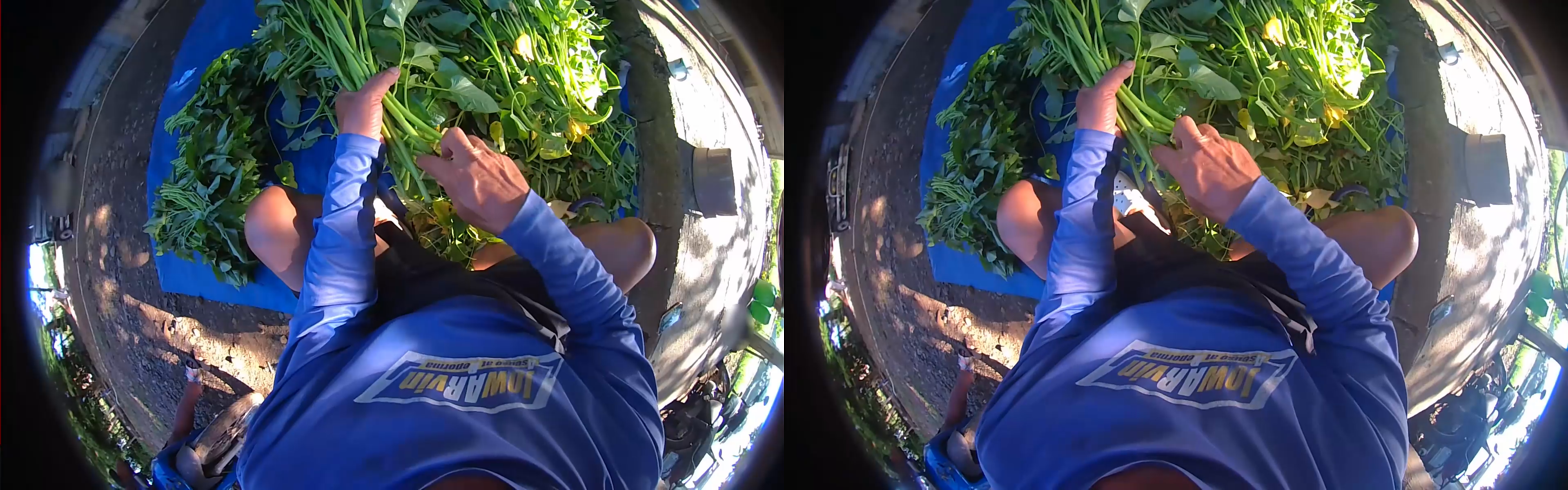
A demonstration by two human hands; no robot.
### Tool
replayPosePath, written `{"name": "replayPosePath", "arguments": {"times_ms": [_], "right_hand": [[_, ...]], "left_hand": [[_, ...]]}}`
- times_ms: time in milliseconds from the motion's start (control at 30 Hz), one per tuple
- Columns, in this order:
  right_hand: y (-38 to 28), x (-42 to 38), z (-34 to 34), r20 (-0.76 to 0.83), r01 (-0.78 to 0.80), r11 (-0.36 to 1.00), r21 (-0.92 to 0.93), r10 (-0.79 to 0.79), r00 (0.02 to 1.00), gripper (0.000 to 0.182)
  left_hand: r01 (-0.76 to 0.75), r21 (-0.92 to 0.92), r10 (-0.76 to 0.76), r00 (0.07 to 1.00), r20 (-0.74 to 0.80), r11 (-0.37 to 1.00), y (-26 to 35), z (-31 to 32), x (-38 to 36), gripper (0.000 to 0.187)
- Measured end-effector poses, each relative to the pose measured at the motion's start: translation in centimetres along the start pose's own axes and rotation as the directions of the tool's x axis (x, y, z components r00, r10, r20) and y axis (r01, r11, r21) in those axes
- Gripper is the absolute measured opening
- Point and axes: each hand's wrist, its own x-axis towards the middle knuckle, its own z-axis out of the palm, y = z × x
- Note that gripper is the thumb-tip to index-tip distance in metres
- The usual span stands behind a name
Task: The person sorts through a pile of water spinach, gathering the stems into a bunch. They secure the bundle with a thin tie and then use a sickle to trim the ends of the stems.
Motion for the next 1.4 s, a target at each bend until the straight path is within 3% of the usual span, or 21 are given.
{"name": "replayPosePath", "arguments": {"times_ms": [100, 233, 333, 467, 533, 600, 700, 800, 833, 933, 1000, 1067, 1167, 1267, 1300, 1400], "right_hand": [[0.2, -0.2, 0.4, 0.060, 0.030, 0.998, 0.060, -0.033, 0.998, 0.023], [-1.2, -1.8, -0.1, -0.188, -0.019, 0.994, 0.110, 0.040, 0.981, 0.009], [-0.9, -2.3, 0.4, -0.105, -0.160, 0.923, 0.349, 0.208, 0.972, 0.010], [-0.5, -2.4, 0.2, -0.131, -0.083, 0.956, 0.281, 0.124, 0.984, 0.016], [0.0, -3.5, 0.2, -0.063, -0.135, 0.932, 0.338, 0.165, 0.984, 0.018], [1.1, -5.1, 0.1, -0.005, -0.205, 0.909, 0.362, 0.222, 0.975, 0.020], [2.1, -8.1, 0.6, 0.060, -0.309, 0.885, 0.348, 0.308, 0.950, 0.018], [4.6, -12.3, 2.3, 0.328, -0.312, 0.928, 0.206, 0.235, 0.915, 0.015], [4.1, -12.3, 1.0, 0.531, -0.444, 0.895, 0.031, 0.362, 0.766, 0.023], [6.9, -9.4, 1.0, 0.117, -0.443, 0.773, 0.453, 0.441, 0.890, 0.028], [8.7, -5.4, -1.3, -0.037, -0.564, 0.695, 0.447, 0.644, 0.764, 0.020], [13.2, -2.7, 0.5, -0.367, -0.506, 0.784, 0.360, 0.618, 0.695, 0.023], [17.2, -0.5, 2.1, -0.031, -0.759, 0.651, -0.008, 0.759, 0.650, 0.027], [18.4, -0.2, 5.5, -0.194, -0.696, 0.718, 0.026, 0.686, 0.701, 0.034], [17.7, -0.1, 5.3, -0.245, -0.677, 0.722, 0.144, 0.688, 0.683, 0.041], [17.5, 0.8, 4.7, -0.324, -0.722, 0.676, 0.151, 0.724, 0.610, 0.048]], "left_hand": [[0.071, 0.003, -0.071, 0.996, -0.045, 0.997, 0.4, 0.0, -0.8, 0.034], [0.109, -0.004, -0.109, 0.992, -0.064, 0.994, 0.1, -0.1, -1.4, 0.032], [0.114, -0.003, -0.114, 0.993, -0.032, 0.994, -0.2, 0.3, -1.8, 0.029], [0.108, 0.058, -0.107, 0.994, -0.020, 0.992, -0.5, 0.4, -1.4, 0.026], [0.071, 0.043, -0.070, 0.997, -0.010, 0.997, -0.7, 0.6, -1.1, 0.027], [0.126, -0.027, -0.126, 0.992, 0.011, 0.992, -1.3, -0.2, 0.2, 0.029], [0.087, -0.036, -0.089, 0.994, -0.059, 0.996, 0.6, -0.1, -0.3, 0.029], [0.087, -0.094, -0.093, 0.994, -0.063, 0.992, 1.6, -0.4, 0.0, 0.032], [0.116, -0.111, -0.124, 0.990, -0.066, 0.987, 2.0, -0.6, 0.2, 0.032], [0.099, -0.085, -0.106, 0.991, -0.083, 0.991, 2.6, -0.3, 0.0, 0.030], [0.091, -0.092, -0.097, 0.994, -0.055, 0.992, 2.1, 0.1, -0.1, 0.031], [0.092, -0.084, -0.095, 0.994, -0.043, 0.992, 1.9, 0.6, -0.5, 0.031], [0.083, -0.037, -0.083, 0.997, -0.005, 0.996, 0.9, 0.4, -0.3, 0.033], [0.117, 0.017, -0.117, 0.993, 0.007, 0.993, 1.1, 0.2, -0.8, 0.036], [0.107, 0.020, -0.107, 0.994, 0.004, 0.994, 1.6, 0.5, -1.1, 0.036], [0.133, 0.069, -0.132, 0.991, -0.021, 0.989, 1.7, 0.2, -1.3, 0.034]]}}
